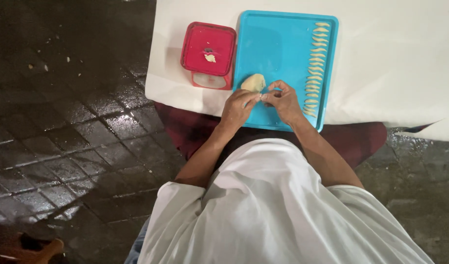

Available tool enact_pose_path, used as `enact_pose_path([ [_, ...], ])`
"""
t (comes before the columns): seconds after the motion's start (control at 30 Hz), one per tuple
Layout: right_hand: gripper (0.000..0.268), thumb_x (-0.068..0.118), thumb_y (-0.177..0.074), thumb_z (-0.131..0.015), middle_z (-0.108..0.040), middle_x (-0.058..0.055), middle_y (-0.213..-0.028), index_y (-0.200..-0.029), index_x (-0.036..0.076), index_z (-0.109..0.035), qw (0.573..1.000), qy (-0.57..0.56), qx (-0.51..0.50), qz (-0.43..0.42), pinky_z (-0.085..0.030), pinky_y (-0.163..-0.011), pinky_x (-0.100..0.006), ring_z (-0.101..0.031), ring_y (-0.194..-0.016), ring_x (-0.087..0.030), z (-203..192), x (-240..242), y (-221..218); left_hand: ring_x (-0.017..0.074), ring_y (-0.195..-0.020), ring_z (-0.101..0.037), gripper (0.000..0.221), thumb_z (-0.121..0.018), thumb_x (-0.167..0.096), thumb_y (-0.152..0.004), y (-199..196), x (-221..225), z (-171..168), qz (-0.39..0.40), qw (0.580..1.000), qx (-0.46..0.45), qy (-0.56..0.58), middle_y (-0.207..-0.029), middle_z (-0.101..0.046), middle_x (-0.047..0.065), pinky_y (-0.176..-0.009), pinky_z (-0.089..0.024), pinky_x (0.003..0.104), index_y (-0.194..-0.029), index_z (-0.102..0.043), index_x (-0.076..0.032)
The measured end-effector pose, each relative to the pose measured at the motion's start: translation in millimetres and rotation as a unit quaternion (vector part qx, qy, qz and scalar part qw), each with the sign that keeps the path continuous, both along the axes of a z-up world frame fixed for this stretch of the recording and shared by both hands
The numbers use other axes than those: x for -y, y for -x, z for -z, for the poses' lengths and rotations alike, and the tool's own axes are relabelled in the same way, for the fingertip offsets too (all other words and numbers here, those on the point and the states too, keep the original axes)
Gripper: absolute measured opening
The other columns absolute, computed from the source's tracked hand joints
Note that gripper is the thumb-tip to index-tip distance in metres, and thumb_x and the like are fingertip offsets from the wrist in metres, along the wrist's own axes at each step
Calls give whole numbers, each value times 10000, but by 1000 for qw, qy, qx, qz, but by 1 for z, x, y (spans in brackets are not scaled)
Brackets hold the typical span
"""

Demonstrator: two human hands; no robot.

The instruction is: The person is pinching off small bits of dough from a larger mass and shaping them into uniform crescent-like pieces before arranging them in rows on a blue tray.

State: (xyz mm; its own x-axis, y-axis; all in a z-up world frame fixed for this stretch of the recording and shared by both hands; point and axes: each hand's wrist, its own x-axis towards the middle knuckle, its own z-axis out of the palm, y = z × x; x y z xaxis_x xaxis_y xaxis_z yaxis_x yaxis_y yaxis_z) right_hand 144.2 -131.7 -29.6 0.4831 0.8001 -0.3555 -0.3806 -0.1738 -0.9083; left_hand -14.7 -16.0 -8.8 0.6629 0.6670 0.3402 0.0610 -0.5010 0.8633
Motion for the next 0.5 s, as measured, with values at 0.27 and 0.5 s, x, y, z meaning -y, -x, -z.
enact_pose_path([
  [0.27, 117, 180, -1015, -715, -722, -124, -815, -977, 77, -673, 991, 31, 122, 37, -605, -639, -266, -706, -761, -175, -46, 0, 3, 237, -776, -682, 73, -796, -143, -903, 31, -107, -87, -135, 964, -8, -230, -807, -695, 15, -750, -558, 355, -938, -743, -179],
  [0.5, 179, 231, -1078, -631, -714, -103, -818, -970, 89, -648, 988, 34, 141, 56, -588, -630, -253, -703, -771, -165, -52, 14, 0, 272, -804, -593, 64, -722, -83, -943, 35, -135, -96, -93, 947, -105, -290, -818, -609, 52, -773, -519, 379, -916, -750, -134],
])
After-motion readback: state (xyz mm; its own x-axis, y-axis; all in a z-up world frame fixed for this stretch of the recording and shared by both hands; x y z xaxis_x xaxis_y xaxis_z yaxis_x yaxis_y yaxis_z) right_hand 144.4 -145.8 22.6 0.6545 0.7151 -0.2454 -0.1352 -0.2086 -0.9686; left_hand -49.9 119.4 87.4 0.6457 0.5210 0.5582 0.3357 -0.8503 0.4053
